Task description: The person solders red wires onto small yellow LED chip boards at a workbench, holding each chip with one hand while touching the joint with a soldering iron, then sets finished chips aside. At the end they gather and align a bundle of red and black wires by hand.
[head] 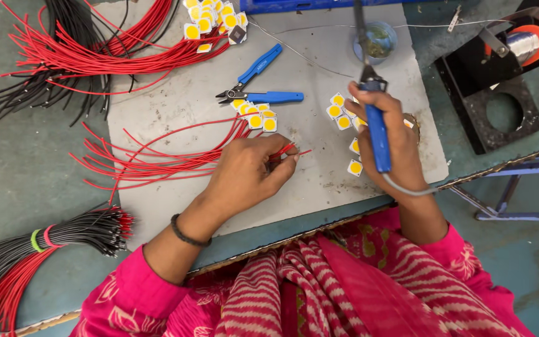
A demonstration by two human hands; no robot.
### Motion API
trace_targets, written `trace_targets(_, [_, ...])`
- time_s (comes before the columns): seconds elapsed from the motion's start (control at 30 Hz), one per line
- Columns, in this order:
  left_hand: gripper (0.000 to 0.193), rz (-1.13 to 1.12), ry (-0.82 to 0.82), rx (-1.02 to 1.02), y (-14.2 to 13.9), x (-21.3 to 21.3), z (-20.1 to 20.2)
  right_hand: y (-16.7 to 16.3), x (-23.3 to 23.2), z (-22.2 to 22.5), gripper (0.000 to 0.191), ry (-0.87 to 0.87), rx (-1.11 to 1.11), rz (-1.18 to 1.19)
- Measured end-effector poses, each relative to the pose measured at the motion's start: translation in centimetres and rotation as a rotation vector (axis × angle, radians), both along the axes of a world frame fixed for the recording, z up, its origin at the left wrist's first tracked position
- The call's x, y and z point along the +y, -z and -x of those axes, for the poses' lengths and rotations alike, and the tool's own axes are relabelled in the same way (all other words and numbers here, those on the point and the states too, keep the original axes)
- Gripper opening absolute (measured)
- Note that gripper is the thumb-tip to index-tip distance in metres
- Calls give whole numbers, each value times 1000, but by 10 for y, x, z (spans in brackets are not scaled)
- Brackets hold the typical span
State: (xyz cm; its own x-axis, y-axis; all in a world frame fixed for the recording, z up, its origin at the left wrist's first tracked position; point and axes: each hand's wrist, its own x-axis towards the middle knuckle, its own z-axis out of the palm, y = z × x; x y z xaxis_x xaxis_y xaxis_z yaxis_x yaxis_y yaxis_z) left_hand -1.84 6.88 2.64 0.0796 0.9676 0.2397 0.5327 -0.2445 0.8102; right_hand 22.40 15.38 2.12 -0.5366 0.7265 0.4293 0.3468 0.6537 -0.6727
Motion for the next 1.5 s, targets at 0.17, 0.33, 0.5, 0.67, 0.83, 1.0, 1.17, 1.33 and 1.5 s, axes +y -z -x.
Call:
trace_targets(0.17, [16,-38,0,-1,12,1,3,-6,-1,11,57,-61,-66,-28])
trace_targets(0.33, [16,-59,29,-38,19,1,5,2,-19,4,55,-102,161,175])
trace_targets(0.5, [17,-73,21,39,16,1,5,9,-23,11,63,-14,-37,25])
trace_targets(0.67, [16,-149,31,36,18,1,5,13,-26,16,59,-65,-64,-11])
trace_targets(0.83, [15,-145,58,86,23,1,3,11,-30,11,57,-74,-40,-32])
trace_targets(1.0, [13,-132,70,117,25,-1,-1,5,-35,14,68,-22,-126,-83])
trace_targets(1.17, [16,-202,137,196,28,-1,-1,9,-41,18,62,-49,-104,-18])
trace_targets(1.33, [21,-232,197,225,30,0,-2,15,-43,18,60,-97,-87,-7])
trace_targets(1.5, [20,-233,213,263,33,2,-2,20,-42,15,59,-118,-66,-7])
